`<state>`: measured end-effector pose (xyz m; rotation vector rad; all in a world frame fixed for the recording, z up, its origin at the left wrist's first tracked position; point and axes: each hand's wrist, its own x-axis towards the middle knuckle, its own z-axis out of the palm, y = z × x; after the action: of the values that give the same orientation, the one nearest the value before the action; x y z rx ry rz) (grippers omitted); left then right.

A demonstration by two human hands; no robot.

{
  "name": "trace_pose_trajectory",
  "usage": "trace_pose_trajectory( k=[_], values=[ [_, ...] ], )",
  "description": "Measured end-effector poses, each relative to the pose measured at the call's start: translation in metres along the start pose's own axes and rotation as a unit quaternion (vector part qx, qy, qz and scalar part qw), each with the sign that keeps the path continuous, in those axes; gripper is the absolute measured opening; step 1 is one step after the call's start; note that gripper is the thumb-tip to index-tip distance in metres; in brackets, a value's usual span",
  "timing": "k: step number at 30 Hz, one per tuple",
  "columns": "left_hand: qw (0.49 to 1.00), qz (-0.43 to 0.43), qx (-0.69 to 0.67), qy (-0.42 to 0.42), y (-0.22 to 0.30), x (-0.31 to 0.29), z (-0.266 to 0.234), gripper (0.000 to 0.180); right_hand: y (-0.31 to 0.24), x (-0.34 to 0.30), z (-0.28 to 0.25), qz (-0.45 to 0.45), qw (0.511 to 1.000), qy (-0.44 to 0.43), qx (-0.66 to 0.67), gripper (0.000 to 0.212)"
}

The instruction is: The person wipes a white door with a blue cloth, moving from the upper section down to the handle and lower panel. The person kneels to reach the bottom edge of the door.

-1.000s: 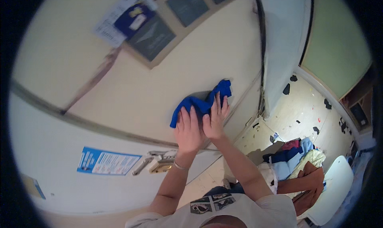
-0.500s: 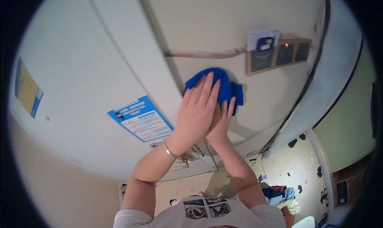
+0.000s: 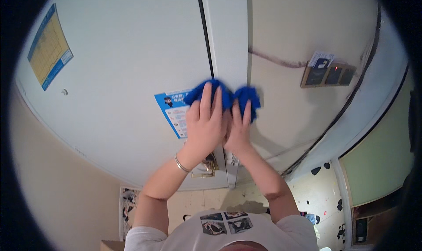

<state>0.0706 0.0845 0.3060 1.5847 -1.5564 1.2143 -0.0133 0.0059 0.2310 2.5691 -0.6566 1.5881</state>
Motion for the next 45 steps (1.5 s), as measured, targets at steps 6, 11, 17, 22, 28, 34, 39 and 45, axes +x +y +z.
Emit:
trace_pose_trajectory(
  k=[6,11,17,22,28,34,39,45],
  values=[
    [0.996,0.024,0.056,0.061,-0.037,-0.003,0.027,0.055,0.006,0.025,0.001,-0.046,0.989,0.034,-0.136,0.062],
    [0.981,0.061,0.061,0.176,-0.071,0.083,-0.001,0.052,-0.02,0.144,-0.046,-0.066,0.965,0.141,-0.214,0.057],
    [0.966,0.01,0.141,0.217,-0.112,0.122,-0.03,0.045,-0.049,0.197,-0.063,-0.119,0.961,0.144,-0.203,0.066],
    [0.987,-0.055,0.085,0.122,-0.103,0.037,-0.012,0.051,-0.052,0.136,-0.025,-0.104,0.978,0.027,-0.181,0.066],
    [1.0,-0.019,0.004,0.018,-0.085,-0.099,0.022,0.055,-0.057,0.0,0.039,-0.024,0.987,-0.084,-0.139,0.052],
    [0.997,-0.027,-0.012,-0.073,-0.093,-0.16,0.039,0.054,-0.055,-0.048,0.064,-0.04,0.992,-0.049,-0.105,0.053],
    [0.999,-0.028,0.031,0.013,-0.122,-0.055,0.002,0.052,-0.057,0.052,0.037,-0.063,0.991,0.025,-0.12,0.058],
    [0.987,-0.101,0.037,0.12,-0.155,-0.002,-0.026,0.054,-0.087,0.119,0.033,-0.09,0.98,0.108,-0.14,0.062]
  ],
)
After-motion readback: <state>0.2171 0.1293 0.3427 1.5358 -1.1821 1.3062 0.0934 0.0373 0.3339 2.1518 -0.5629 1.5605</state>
